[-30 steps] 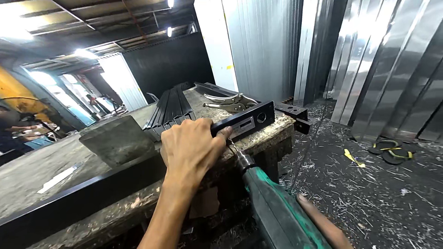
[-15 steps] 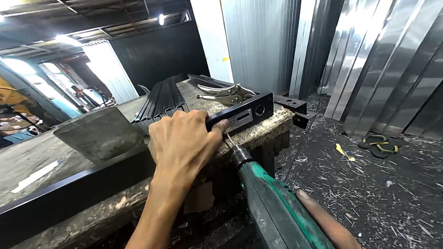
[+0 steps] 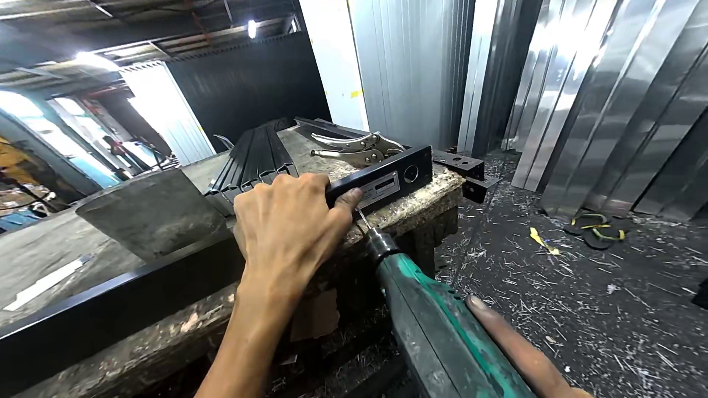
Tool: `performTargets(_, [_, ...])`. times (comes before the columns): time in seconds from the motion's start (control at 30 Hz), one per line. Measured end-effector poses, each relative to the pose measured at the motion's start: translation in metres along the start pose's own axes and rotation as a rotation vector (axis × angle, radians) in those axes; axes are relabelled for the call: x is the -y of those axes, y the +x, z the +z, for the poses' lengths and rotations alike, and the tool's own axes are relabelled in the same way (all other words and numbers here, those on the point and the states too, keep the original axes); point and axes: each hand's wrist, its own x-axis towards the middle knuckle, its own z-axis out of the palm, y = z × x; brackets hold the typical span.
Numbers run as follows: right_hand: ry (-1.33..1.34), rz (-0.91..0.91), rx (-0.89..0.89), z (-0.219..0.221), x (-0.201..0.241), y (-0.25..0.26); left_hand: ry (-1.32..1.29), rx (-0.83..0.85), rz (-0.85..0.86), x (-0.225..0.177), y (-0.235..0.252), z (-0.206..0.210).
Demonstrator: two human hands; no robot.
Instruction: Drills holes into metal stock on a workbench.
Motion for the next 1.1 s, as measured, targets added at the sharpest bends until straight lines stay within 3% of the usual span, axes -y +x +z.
performTargets(0.73, [-0.065,0.054,-0.074,0.0034,0.0001,-0.0005,-0.018,-0.018,0.015,0.0003,-0.0016,0.0002])
performTargets(1.1, [-0.060,0.087,-0.019,-0.0053,0.0018,0.0006,-0.022,-0.025,0.012,0.0007,-0.0021,-0.0003])
